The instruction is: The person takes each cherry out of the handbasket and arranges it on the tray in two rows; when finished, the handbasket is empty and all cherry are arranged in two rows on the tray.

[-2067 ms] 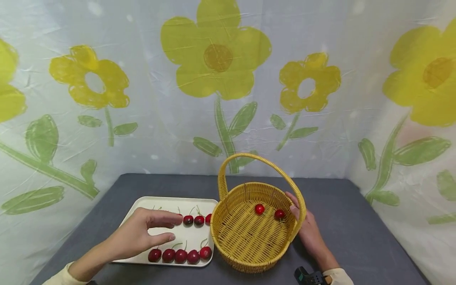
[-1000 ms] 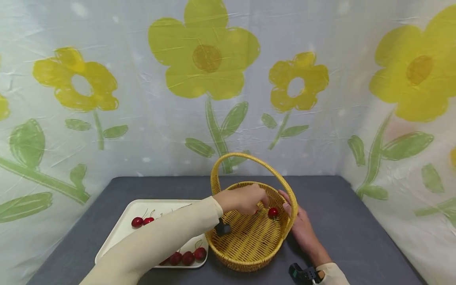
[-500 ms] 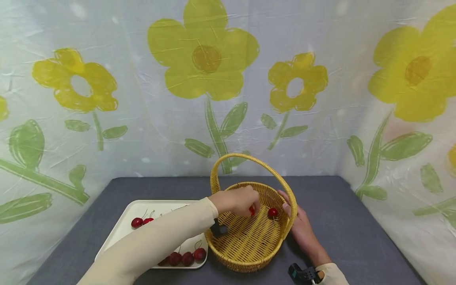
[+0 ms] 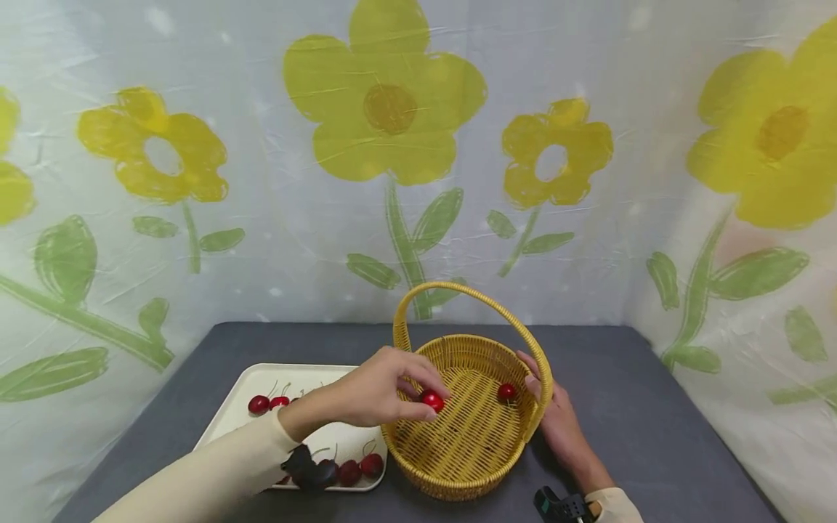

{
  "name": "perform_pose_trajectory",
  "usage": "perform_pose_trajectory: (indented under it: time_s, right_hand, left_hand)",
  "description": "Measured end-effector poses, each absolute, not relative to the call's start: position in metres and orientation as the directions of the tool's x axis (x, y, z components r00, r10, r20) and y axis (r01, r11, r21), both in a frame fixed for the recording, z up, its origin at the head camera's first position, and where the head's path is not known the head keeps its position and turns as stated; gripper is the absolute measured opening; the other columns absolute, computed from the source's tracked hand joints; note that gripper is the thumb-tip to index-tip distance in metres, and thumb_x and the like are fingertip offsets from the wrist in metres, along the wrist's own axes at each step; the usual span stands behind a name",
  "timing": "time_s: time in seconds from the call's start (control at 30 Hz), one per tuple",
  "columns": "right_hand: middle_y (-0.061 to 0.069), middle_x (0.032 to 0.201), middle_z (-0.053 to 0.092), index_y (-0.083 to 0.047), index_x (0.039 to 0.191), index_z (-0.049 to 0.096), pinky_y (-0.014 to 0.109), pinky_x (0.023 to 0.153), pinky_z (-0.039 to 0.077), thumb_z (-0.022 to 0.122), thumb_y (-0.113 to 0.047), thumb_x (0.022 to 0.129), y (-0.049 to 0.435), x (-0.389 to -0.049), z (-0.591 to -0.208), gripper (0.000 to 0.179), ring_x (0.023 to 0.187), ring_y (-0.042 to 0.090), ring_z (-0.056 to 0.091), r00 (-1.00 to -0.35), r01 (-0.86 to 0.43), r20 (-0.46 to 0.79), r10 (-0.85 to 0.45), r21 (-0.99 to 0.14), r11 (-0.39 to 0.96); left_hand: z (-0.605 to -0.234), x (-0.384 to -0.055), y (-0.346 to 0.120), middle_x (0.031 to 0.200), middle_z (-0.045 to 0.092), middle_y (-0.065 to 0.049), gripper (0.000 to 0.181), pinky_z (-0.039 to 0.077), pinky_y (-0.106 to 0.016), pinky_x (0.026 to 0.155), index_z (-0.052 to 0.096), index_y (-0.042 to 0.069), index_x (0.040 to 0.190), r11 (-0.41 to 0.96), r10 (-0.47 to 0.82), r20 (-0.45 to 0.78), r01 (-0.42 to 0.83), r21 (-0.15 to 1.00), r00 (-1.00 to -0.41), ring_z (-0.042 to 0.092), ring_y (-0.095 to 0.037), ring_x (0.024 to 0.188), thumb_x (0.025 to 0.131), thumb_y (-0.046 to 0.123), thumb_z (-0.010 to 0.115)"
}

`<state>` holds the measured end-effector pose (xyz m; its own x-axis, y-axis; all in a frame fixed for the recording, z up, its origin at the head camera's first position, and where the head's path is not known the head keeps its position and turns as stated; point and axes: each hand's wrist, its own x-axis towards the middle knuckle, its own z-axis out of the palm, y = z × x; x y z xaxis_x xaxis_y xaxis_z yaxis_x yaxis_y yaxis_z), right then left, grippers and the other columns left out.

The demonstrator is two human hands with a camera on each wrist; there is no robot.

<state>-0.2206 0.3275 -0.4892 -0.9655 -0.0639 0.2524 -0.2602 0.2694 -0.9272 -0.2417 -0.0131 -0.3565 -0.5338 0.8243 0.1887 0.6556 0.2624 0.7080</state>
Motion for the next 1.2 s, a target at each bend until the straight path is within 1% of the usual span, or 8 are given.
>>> perform_pose_trajectory:
  time_s: [0.1, 0.27, 0.37, 0.47, 0.6, 0.77, 0.97, 1.2]
  right_hand:
    - [0.021, 0.169, 0.046, -0.021, 0.172, 0.037, 0.018, 0.101, 0.056, 0.035, -0.035, 0.122, 0.326, -0.221, -0.488, 0.053, 0.137, -0.006, 0.058, -0.971, -0.237, 0.230, -0.058, -0.936, 0.261]
    - [0.021, 0.171, 0.044, -0.022, 0.172, 0.037, 0.018, 0.100, 0.057, 0.035, -0.037, 0.122, 0.328, -0.219, -0.484, 0.053, 0.137, -0.006, 0.058, -0.975, -0.223, 0.220, -0.041, -0.941, 0.254]
    - [0.022, 0.170, 0.044, -0.024, 0.172, 0.038, 0.018, 0.099, 0.057, 0.035, -0.037, 0.122, 0.329, -0.217, -0.482, 0.052, 0.136, -0.006, 0.058, -0.974, -0.223, 0.222, -0.032, -0.941, 0.254]
    - [0.023, 0.170, 0.043, -0.023, 0.172, 0.036, 0.019, 0.099, 0.058, 0.035, -0.037, 0.122, 0.329, -0.216, -0.482, 0.053, 0.136, -0.006, 0.059, -0.976, -0.216, 0.212, -0.042, -0.943, 0.252]
    - [0.024, 0.172, 0.040, -0.020, 0.173, 0.034, 0.020, 0.099, 0.058, 0.034, -0.036, 0.122, 0.329, -0.216, -0.482, 0.054, 0.137, -0.006, 0.058, -0.977, -0.214, 0.205, -0.061, -0.948, 0.238]
    - [0.023, 0.172, 0.040, -0.022, 0.173, 0.034, 0.018, 0.099, 0.057, 0.034, -0.038, 0.122, 0.329, -0.217, -0.482, 0.054, 0.137, -0.007, 0.058, -0.975, -0.221, 0.214, -0.057, -0.943, 0.248]
    - [0.022, 0.172, 0.040, -0.023, 0.174, 0.033, 0.018, 0.100, 0.057, 0.034, -0.039, 0.122, 0.328, -0.218, -0.482, 0.054, 0.137, -0.009, 0.057, -0.975, -0.220, 0.209, -0.070, -0.941, 0.259]
    - [0.020, 0.175, 0.037, -0.023, 0.174, 0.032, 0.016, 0.101, 0.056, 0.035, -0.040, 0.121, 0.323, -0.220, -0.482, 0.055, 0.138, -0.011, 0.054, -0.980, -0.197, 0.183, -0.079, -0.950, 0.242]
  left_hand:
    - [-0.363, -0.226, -0.046, 0.119, 0.080, -0.004, 0.025, 0.064, -0.024, 0.089, 0.085, 0.016, 0.120, 0.212, 0.771, 0.183, 0.516, 0.830, -0.610, 0.074, -0.006, 0.104, 0.095, 0.016, 0.087]
    - [-0.377, -0.206, -0.105, 0.123, 0.080, -0.009, 0.026, 0.064, -0.026, 0.093, 0.083, 0.014, 0.123, 0.253, 0.644, 0.117, 0.355, 0.900, -0.756, 0.077, -0.012, 0.106, 0.097, 0.018, 0.084]
    - [-0.385, -0.197, -0.139, 0.125, 0.079, -0.013, 0.025, 0.065, -0.028, 0.092, 0.083, 0.010, 0.122, 0.286, 0.570, 0.119, 0.332, 0.899, -0.813, 0.077, -0.013, 0.108, 0.098, 0.014, 0.082]
    - [-0.397, -0.188, -0.171, 0.123, 0.077, -0.014, 0.025, 0.066, -0.030, 0.089, 0.082, 0.009, 0.120, 0.337, 0.483, 0.147, 0.338, 0.879, -0.863, 0.076, -0.012, 0.107, 0.096, 0.013, 0.084]
    - [-0.415, -0.177, -0.206, 0.118, 0.077, -0.009, 0.026, 0.066, -0.030, 0.088, 0.083, 0.010, 0.116, 0.427, 0.375, 0.159, 0.323, 0.845, -0.913, 0.076, -0.007, 0.102, 0.091, 0.014, 0.089]
    - [-0.436, -0.172, -0.233, 0.110, 0.081, -0.005, 0.029, 0.067, -0.032, 0.084, 0.084, 0.007, 0.112, 0.529, 0.349, 0.134, 0.313, 0.789, -0.928, 0.076, -0.004, 0.094, 0.086, 0.013, 0.094]
    - [-0.450, -0.174, -0.240, 0.102, 0.083, 0.007, 0.030, 0.068, -0.032, 0.081, 0.086, 0.017, 0.109, 0.692, 0.333, 0.077, 0.299, 0.657, -0.940, 0.077, -0.003, 0.088, 0.082, 0.026, 0.097]
    - [-0.466, -0.176, -0.241, 0.092, 0.080, 0.014, 0.029, 0.063, -0.029, 0.077, 0.087, 0.021, 0.102, 0.734, 0.382, 0.229, 0.445, 0.513, -0.895, 0.068, 0.003, 0.083, 0.076, 0.024, 0.100]
